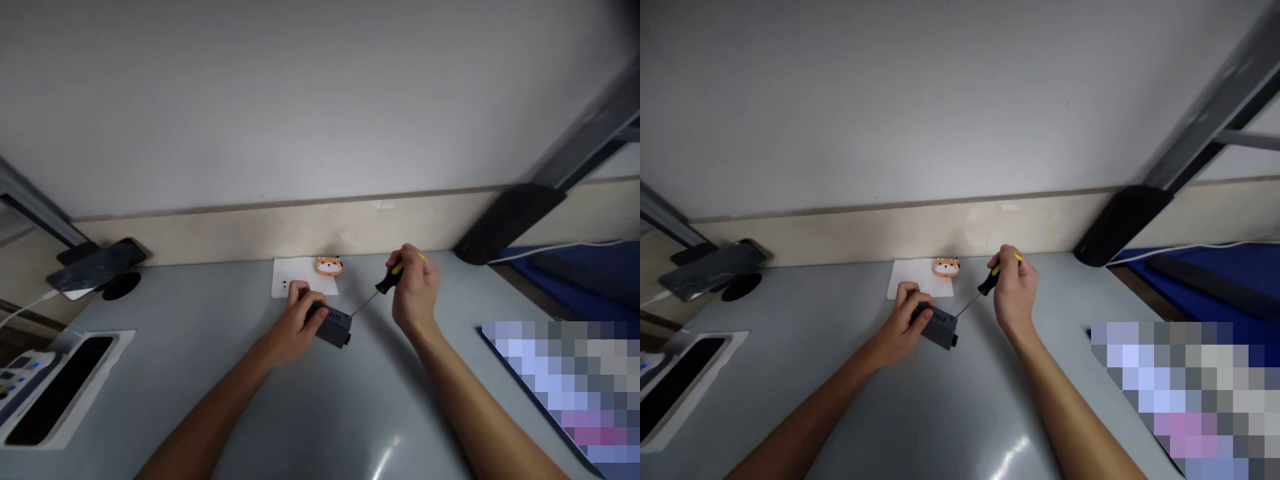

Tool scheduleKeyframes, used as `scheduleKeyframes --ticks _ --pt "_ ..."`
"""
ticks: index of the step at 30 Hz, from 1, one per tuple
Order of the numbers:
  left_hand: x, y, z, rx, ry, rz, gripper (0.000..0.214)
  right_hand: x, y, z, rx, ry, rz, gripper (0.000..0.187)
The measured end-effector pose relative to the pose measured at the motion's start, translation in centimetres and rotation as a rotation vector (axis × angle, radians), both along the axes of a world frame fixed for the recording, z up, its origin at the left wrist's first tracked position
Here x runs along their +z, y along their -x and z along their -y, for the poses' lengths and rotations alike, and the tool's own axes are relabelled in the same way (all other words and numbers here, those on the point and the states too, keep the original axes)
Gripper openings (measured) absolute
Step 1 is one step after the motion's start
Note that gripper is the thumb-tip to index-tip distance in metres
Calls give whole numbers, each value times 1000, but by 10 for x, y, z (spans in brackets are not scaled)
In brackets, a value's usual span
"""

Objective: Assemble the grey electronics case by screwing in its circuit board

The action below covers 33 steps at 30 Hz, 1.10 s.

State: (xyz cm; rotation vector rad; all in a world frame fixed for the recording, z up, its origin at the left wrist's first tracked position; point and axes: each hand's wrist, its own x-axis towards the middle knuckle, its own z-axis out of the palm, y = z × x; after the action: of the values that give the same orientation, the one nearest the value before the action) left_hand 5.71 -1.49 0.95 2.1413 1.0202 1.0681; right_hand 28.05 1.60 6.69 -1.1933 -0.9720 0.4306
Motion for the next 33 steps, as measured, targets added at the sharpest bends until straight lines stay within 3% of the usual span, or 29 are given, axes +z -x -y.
scheduleKeyframes --ticks 9,14,22,33 --pt "20 -1 10 2 -406 -217 13 6 4 6 -5 -45 41 41" --pt "21 -7 13 -100 -381 -291 20 7 11 11 37 -41 60 43" --pt "21 -11 14 -22 -495 -273 14 8 12 15 21 -98 94 43" --pt "22 -13 16 4 -482 -289 10 5 10 11 21 -111 96 43"
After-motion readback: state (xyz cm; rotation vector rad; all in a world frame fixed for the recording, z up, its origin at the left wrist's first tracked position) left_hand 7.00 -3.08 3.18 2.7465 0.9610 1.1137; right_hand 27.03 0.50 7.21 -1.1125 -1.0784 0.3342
